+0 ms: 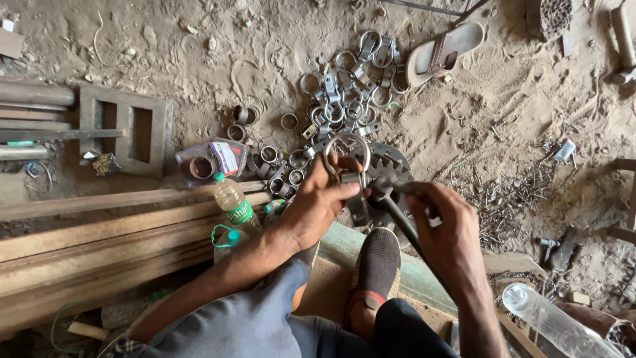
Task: The person sits on the ground and assembles metal clips by inserting a bolt into a U-shaped bracket and tightening it with a wrench. They repeatedly pick up clips, secure them, and place the finished units into a pile.
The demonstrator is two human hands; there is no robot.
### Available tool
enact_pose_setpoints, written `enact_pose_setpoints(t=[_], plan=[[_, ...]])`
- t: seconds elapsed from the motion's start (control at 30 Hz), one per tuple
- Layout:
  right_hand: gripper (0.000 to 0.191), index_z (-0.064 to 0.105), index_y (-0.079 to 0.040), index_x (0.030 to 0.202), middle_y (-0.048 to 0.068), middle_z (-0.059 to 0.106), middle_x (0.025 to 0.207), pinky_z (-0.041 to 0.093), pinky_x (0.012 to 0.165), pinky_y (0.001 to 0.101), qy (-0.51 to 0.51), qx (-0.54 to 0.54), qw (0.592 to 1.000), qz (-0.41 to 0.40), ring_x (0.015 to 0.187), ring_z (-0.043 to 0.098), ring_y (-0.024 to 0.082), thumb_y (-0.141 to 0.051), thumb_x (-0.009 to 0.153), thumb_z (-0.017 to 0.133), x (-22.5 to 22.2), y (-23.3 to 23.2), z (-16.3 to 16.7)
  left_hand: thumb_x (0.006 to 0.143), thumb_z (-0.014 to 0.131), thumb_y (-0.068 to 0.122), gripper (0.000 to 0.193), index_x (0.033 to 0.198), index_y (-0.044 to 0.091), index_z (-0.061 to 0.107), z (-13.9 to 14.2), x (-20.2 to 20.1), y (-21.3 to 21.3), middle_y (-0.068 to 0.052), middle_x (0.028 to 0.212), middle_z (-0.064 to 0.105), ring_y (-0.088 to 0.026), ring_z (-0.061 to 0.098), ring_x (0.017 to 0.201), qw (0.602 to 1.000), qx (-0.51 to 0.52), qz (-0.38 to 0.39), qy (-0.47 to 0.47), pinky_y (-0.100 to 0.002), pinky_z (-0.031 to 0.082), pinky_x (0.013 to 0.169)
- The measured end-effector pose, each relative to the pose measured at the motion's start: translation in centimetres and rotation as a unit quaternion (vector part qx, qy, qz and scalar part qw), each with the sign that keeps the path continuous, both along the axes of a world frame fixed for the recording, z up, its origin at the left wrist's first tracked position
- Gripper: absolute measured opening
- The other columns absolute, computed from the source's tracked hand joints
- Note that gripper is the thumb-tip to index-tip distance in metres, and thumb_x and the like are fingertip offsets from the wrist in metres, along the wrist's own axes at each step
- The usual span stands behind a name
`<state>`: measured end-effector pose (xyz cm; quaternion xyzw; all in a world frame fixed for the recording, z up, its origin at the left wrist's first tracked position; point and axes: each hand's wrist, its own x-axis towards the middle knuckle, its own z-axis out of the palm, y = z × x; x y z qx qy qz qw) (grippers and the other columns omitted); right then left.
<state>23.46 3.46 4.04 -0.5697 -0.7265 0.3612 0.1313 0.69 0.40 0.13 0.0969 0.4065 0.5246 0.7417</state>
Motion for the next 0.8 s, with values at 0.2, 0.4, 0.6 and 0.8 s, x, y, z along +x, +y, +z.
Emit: enact_pose_setpoints(t=[0.2, 0.4, 0.6, 0.8], plan=[[0.030, 0.071, -0.012, 0.127, 0.013, 0.076, 0.087, 0.057, 0.059, 0.0355, 0.011, -0.094, 0.990, -0.105, 0.068, 0.069, 0.021, -0.021, 0.101, 0.062, 1.0, -0.9, -0.9, 0.093, 0.067, -0.001, 0.042, 0.124, 0.012, 0.043, -0.2, 0.4, -0.4, -0.011, 0.122, 0.063, -0.024, 0.070, 0.108, 0.999, 0.008, 0.044, -0.007, -0.039, 0.058, 0.096], [0.024, 0.077, -0.011, 0.113, 0.010, 0.080, 0.097, 0.061, 0.064, 0.0320, 0.048, -0.030, 0.996, -0.075, 0.077, 0.076, 0.015, -0.023, 0.094, 0.072, 1.8, -2.1, -2.0, 0.096, 0.066, -0.002, 0.035, 0.122, 0.007, 0.044, -0.3, 0.2, -0.3, -0.017, 0.126, 0.068, -0.026, 0.072, 0.111, 0.996, 0.070, 0.020, 0.052, -0.039, 0.062, 0.093], [0.022, 0.078, -0.010, 0.110, 0.011, 0.079, 0.086, 0.058, 0.050, 0.0291, 0.022, -0.073, 0.994, -0.083, 0.062, 0.076, 0.015, -0.018, 0.090, 0.074, 0.5, -2.4, -0.8, 0.098, 0.066, -0.005, 0.036, 0.125, 0.005, 0.045, -0.8, 0.4, -0.6, -0.020, 0.131, 0.066, -0.022, 0.065, 0.109, 0.966, 0.138, 0.008, 0.219, -0.032, 0.056, 0.090], [0.030, 0.072, -0.007, 0.125, 0.012, 0.079, 0.090, 0.054, 0.048, 0.0357, 0.016, -0.033, 0.999, -0.030, 0.057, 0.068, 0.022, -0.010, 0.097, 0.062, -3.1, -1.2, 1.2, 0.101, 0.066, -0.005, 0.032, 0.127, 0.002, 0.049, -0.8, 0.8, -0.6, -0.021, 0.133, 0.062, -0.022, 0.063, 0.130, 0.930, 0.235, 0.036, 0.282, -0.034, 0.054, 0.110]])
